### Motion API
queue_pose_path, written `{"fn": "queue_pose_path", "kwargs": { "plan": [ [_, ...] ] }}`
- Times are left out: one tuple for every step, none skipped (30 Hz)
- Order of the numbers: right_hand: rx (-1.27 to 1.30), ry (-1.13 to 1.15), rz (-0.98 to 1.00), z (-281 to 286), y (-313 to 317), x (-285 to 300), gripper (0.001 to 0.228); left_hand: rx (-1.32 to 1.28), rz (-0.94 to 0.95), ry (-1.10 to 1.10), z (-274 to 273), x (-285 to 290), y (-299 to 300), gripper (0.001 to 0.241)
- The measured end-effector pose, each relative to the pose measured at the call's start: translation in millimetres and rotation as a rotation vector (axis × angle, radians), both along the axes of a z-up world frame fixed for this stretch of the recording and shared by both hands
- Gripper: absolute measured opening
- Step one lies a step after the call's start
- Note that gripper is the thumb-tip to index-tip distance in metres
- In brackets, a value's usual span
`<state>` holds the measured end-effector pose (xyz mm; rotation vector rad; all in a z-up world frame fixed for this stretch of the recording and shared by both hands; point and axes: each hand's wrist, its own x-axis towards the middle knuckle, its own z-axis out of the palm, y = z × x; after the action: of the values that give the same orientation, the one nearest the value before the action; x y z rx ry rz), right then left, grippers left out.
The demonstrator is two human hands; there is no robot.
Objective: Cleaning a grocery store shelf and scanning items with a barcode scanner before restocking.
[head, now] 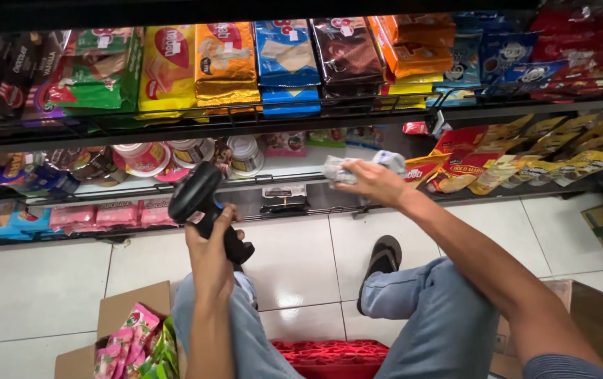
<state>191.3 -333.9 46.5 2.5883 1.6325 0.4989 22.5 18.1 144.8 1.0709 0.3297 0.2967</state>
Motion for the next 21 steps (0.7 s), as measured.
{"fn": "queue_pose_path", "kwargs": {
  "plan": [
    [0.001, 0.001, 0.004, 4.4, 22.0, -4.2, 0.053, 0.001, 0.004, 0.001, -0.5, 1.0, 2.0, 0.038],
    [0.046, 0.007, 0.069, 9.6, 43.0, -7.6, 0.053, -0.033, 0.028, 0.023, -1.1, 2.3, 3.1, 0.036],
    [0.090, 0.013, 0.134, 14.9, 64.2, -11.5, 0.053, -0.068, 0.052, 0.044, -1.7, 3.3, 4.4, 0.034],
    [0.080, 0.005, 0.144, 13.1, 90.1, -11.8, 0.053, -0.077, 0.062, 0.035, -8.1, 6.7, 5.8, 0.034],
    [0.117, -0.092, 0.196, 10.4, 115.8, -12.3, 0.053, -0.125, 0.064, -0.007, -14.7, 10.4, 7.0, 0.032],
    [0.161, -0.176, 0.242, 3.0, 142.4, -19.5, 0.053, -0.167, 0.063, -0.035, -22.6, 9.8, 9.5, 0.031],
    [0.158, -0.171, 0.248, -0.8, 155.7, -20.9, 0.053, -0.171, 0.069, -0.032, -28.5, 9.9, 7.4, 0.031],
    [0.119, -0.145, 0.250, -3.2, 173.0, -19.5, 0.048, -0.217, 0.069, -0.031, -31.8, 13.1, 9.0, 0.029],
    [0.080, -0.119, 0.252, -4.8, 189.8, -18.0, 0.043, -0.264, 0.069, -0.029, -34.6, 16.5, 10.2, 0.027],
    [0.089, -0.123, 0.242, -10.8, 191.8, -14.2, 0.043, -0.254, 0.059, -0.031, -36.5, 16.9, 11.4, 0.027],
    [0.094, -0.159, 0.221, -16.5, 193.8, -10.2, 0.040, -0.313, 0.041, -0.022, -38.1, 17.6, 12.7, 0.027],
    [0.093, -0.194, 0.199, -22.0, 193.0, -6.0, 0.036, -0.379, 0.021, -0.011, -40.7, 18.6, 12.0, 0.027],
    [0.095, -0.198, 0.188, -24.7, 183.0, -4.0, 0.036, -0.376, 0.009, -0.013, -38.1, 18.4, 14.3, 0.027],
    [0.059, -0.199, 0.194, -27.6, 171.1, -2.7, 0.036, -0.389, 0.000, -0.011, -36.9, 17.3, 14.8, 0.027],
    [0.023, -0.200, 0.200, -30.9, 160.0, -1.6, 0.037, -0.403, -0.010, -0.010, -36.0, 16.1, 16.1, 0.026],
    [0.016, -0.202, 0.196, -33.6, 141.7, -0.2, 0.037, -0.409, -0.015, -0.012, -35.9, 15.0, 18.9, 0.026],
    [-0.023, -0.237, 0.173, -36.3, 123.4, 1.1, 0.037, -0.405, -0.012, -0.015, -36.0, 13.8, 21.8, 0.024],
    [-0.059, -0.270, 0.146, -39.6, 105.4, 0.6, 0.037, -0.398, -0.012, -0.016, -35.9, 12.0, 25.0, 0.023],
    [-0.064, -0.269, 0.141, -34.2, 85.4, -2.2, 0.037, -0.403, -0.018, -0.014, -38.6, 9.4, 29.2, 0.023],
    [-0.171, -0.269, 0.096, -27.7, 65.5, -4.0, 0.038, -0.426, -0.033, -0.029, -40.8, 7.7, 33.3, 0.021],
    [-0.278, -0.268, 0.051, -20.8, 45.7, -6.3, 0.038, -0.449, -0.048, -0.045, -42.9, 5.8, 37.4, 0.019]
  ]
}}
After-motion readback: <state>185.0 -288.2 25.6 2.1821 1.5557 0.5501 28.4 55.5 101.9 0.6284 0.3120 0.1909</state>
